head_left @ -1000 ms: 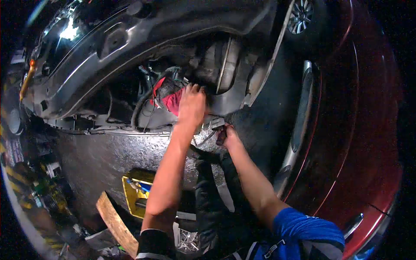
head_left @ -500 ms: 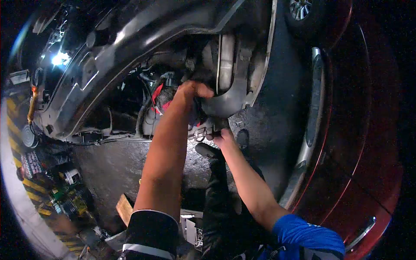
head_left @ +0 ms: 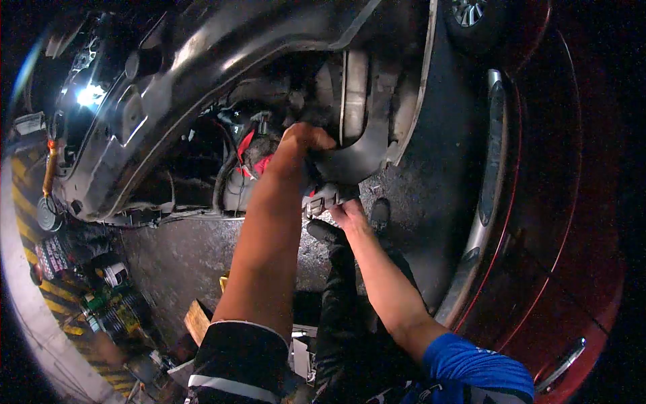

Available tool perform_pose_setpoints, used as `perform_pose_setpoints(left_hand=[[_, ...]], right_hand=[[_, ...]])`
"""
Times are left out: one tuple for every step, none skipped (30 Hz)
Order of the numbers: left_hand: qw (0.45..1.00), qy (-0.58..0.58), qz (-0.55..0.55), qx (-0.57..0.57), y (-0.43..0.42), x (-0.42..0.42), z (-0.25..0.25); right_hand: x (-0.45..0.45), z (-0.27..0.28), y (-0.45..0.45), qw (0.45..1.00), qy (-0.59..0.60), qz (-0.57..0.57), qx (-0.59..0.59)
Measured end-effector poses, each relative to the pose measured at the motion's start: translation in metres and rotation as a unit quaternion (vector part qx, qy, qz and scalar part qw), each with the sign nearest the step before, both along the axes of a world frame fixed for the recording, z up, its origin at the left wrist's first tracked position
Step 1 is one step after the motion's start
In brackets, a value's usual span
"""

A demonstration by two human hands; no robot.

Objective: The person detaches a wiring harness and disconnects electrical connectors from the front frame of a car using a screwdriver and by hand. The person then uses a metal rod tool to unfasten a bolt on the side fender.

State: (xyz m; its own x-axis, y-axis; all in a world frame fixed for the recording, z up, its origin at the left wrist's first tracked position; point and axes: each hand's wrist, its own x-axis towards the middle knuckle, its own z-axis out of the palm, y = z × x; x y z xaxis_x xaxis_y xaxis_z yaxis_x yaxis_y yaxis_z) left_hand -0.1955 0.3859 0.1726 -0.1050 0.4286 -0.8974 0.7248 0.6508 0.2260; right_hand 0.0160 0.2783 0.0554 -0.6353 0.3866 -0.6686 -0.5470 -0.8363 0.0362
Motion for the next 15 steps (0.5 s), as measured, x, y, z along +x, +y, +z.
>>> perform_pose_setpoints(left_hand=[[1.000, 0.000, 0.002, 0.002, 0.000, -0.002, -0.004], [1.000, 0.000, 0.003, 0.003, 0.001, -0.003, -0.008], [1.000, -0.001, 0.005, 0.006, 0.002, -0.004, -0.011], [1.000, -0.001, 0.006, 0.007, 0.003, -0.005, -0.013], [1.000, -0.002, 0.011, 0.011, 0.003, -0.006, -0.015], [1.000, -0.002, 0.015, 0.013, 0.002, -0.009, -0.018], [1.000, -0.001, 0.020, 0.013, 0.003, -0.010, -0.021], [1.000, -0.001, 0.024, 0.013, 0.002, -0.011, -0.024], [0.999, -0.001, 0.029, 0.014, 0.002, -0.012, -0.028], [0.999, -0.001, 0.032, 0.016, 0.002, -0.013, -0.031], [0.999, -0.001, 0.036, 0.017, 0.002, -0.012, -0.030], [0.999, -0.001, 0.041, 0.022, 0.002, -0.012, -0.028], [0.999, -0.001, 0.044, 0.023, 0.002, -0.012, -0.031], [0.998, -0.001, 0.051, 0.027, 0.001, -0.012, -0.033], [0.998, -0.001, 0.057, 0.032, -0.001, -0.012, -0.034]], right_hand=[[-0.002, 0.001, -0.002, 1.000, -0.015, 0.000, 0.026], [-0.005, 0.002, -0.003, 0.998, -0.029, 0.000, 0.053], [-0.007, 0.007, 0.000, 0.996, -0.045, -0.001, 0.080], [-0.008, 0.011, 0.004, 0.995, -0.063, 0.011, 0.080], [-0.009, 0.016, 0.008, 0.993, -0.081, 0.022, 0.078], [-0.009, 0.014, 0.008, 0.992, -0.099, 0.034, 0.076], [-0.010, 0.011, 0.006, 0.968, -0.125, 0.045, 0.214], [-0.011, 0.010, 0.002, 0.924, -0.150, 0.056, 0.347], [-0.011, 0.006, 0.002, 0.927, -0.147, 0.065, 0.338], [-0.012, 0.007, 0.003, 0.930, -0.145, 0.074, 0.329], [-0.016, 0.017, 0.013, 0.974, -0.115, 0.079, 0.176], [-0.020, 0.029, 0.021, 0.993, -0.082, 0.081, 0.020], [-0.021, 0.031, 0.020, 0.992, -0.092, 0.083, 0.036], [-0.022, 0.034, 0.017, 0.990, -0.101, 0.085, 0.052], [-0.022, 0.037, 0.014, 0.988, -0.111, 0.087, 0.068]])
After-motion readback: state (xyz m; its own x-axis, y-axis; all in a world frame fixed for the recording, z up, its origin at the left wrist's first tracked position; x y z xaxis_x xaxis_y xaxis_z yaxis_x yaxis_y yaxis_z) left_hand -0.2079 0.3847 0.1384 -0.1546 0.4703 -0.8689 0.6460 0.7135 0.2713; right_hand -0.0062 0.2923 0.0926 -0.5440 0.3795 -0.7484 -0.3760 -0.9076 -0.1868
